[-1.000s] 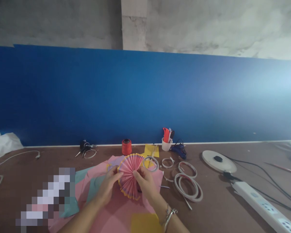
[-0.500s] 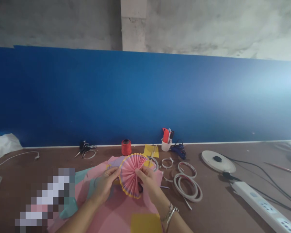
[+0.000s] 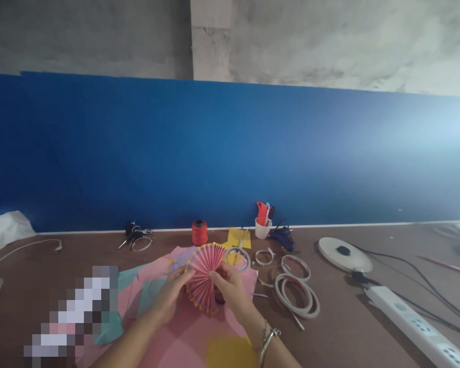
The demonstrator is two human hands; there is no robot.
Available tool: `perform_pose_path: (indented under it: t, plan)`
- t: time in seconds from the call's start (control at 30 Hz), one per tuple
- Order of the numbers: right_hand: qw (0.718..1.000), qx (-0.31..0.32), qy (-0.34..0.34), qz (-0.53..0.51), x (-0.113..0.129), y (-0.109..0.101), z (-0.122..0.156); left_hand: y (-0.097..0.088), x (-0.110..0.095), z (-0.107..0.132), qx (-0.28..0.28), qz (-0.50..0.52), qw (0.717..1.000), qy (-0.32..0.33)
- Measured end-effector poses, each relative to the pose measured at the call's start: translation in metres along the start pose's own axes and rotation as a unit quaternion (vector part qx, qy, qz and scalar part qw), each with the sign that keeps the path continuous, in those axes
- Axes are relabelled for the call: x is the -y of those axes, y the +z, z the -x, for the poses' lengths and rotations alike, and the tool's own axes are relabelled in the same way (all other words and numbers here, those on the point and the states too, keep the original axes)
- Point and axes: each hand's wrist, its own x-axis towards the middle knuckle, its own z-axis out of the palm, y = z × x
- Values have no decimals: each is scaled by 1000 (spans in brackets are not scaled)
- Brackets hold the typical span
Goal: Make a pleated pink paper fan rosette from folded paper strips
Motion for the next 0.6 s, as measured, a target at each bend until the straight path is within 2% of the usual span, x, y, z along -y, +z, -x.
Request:
perform_pose_path:
  t: [0.1, 0.27, 0.4, 0.47, 0.53, 0.6]
  plan:
    - [1000, -7, 7, -19, 1, -1, -1, -3, 4, -3, 0, 32, 999, -23]
    - [999, -29, -7, -23, 5, 3, -1, -5, 10, -6, -46, 58, 997, -34]
    - [999, -14, -11, -48, 7, 5, 0, -3, 8, -5, -28, 62, 997, -36]
    - [998, -20, 13, -54, 8, 4, -1, -3, 6, -3, -32, 28, 999, 5]
    - [997, -28, 38, -58, 10, 2, -1, -3, 3, -1, -72, -54, 992, 88]
    - [997, -36, 51, -54, 11, 1, -1, -4, 2, 1, -123, -178, 954, 205]
